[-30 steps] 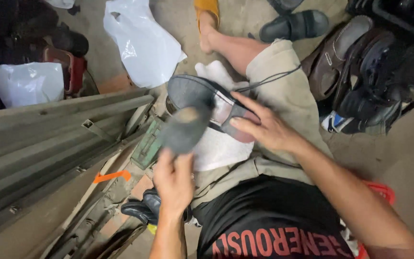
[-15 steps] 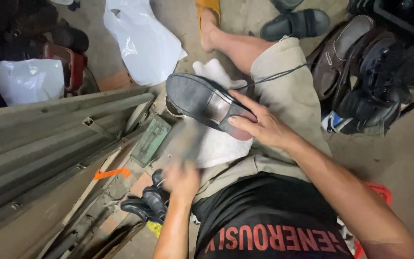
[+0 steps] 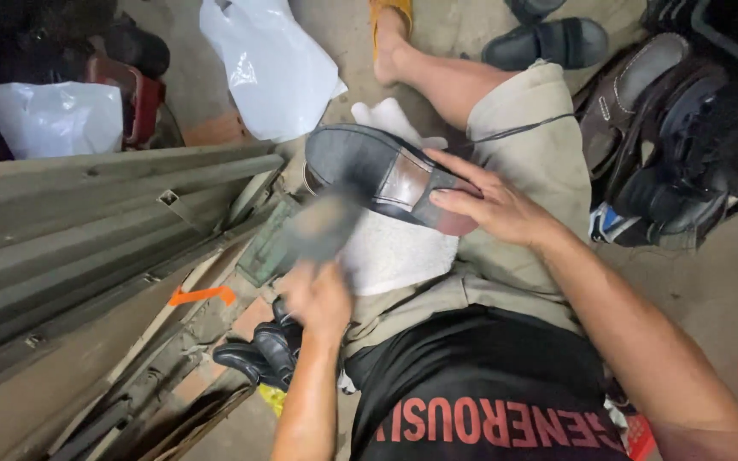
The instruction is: Hammering and shaping the sole of a leather shoe using a hammer and mallet in a workshop.
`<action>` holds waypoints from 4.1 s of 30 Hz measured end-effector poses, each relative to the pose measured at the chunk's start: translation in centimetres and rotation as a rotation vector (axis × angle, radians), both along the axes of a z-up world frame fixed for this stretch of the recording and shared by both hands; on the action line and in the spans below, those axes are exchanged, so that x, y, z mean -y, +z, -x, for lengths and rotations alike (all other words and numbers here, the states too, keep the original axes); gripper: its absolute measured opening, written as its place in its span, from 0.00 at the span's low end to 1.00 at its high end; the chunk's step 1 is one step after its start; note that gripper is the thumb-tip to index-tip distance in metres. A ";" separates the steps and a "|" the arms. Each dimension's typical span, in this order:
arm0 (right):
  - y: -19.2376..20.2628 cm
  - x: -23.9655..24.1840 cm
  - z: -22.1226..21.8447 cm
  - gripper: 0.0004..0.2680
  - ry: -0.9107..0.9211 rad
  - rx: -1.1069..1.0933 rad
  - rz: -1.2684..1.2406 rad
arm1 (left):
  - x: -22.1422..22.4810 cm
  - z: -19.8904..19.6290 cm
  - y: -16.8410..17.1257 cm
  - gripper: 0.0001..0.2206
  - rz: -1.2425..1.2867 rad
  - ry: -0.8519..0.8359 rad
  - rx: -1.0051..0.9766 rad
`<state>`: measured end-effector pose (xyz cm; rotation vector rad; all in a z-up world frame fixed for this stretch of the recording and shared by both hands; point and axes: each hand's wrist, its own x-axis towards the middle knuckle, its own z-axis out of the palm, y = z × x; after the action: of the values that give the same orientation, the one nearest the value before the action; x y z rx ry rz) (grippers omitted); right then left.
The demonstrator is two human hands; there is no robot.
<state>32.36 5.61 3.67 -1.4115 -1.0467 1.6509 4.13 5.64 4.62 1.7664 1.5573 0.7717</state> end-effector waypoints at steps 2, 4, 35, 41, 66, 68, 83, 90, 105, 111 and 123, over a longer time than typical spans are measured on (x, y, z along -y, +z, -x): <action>-0.8 -0.1 0.1 0.27 0.049 0.042 -0.027 | -0.1 -0.5 -1.1 0.11 -0.054 -0.132 -0.017; 0.2 -0.2 -0.6 0.27 0.047 0.037 -0.013 | 0.5 1.5 -1.1 0.05 -0.109 -0.051 0.028; 2.9 -4.3 -4.3 0.27 0.490 0.255 0.301 | 0.6 3.8 -2.7 0.14 0.328 0.068 0.170; 0.0 1.9 -0.3 0.20 -0.477 0.256 -0.296 | 1.6 4.2 -1.6 0.15 0.270 0.146 0.197; -0.8 -7.1 3.4 0.14 -0.851 -0.150 0.361 | 2.2 2.8 2.0 0.20 -0.044 0.325 0.554; -0.7 -7.8 3.5 0.10 -0.751 -0.104 0.283 | 3.1 4.7 -2.0 0.17 0.166 0.069 -0.019; 2.5 -9.3 4.7 0.26 -0.061 0.191 -0.072 | 0.3 3.6 1.1 0.21 0.050 0.017 0.224; 3.9 -9.1 5.5 0.26 -0.070 0.219 0.006 | -2.5 2.3 1.6 0.23 0.250 -0.112 0.125; 4.5 -9.3 5.6 0.27 0.035 0.290 -0.004 | -1.6 2.3 0.5 0.19 0.153 -0.208 0.181; 4.8 -9.2 5.9 0.27 0.153 0.397 0.023 | 1.2 4.1 -4.0 0.07 -0.312 0.185 0.265; 4.3 -4.3 6.8 0.23 0.143 0.473 -0.263 | -0.3 2.5 1.5 0.05 -0.047 -0.044 0.118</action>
<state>25.56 9.87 7.97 -1.6129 -1.5991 1.2362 1.60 5.97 6.15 1.7496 1.4289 0.8814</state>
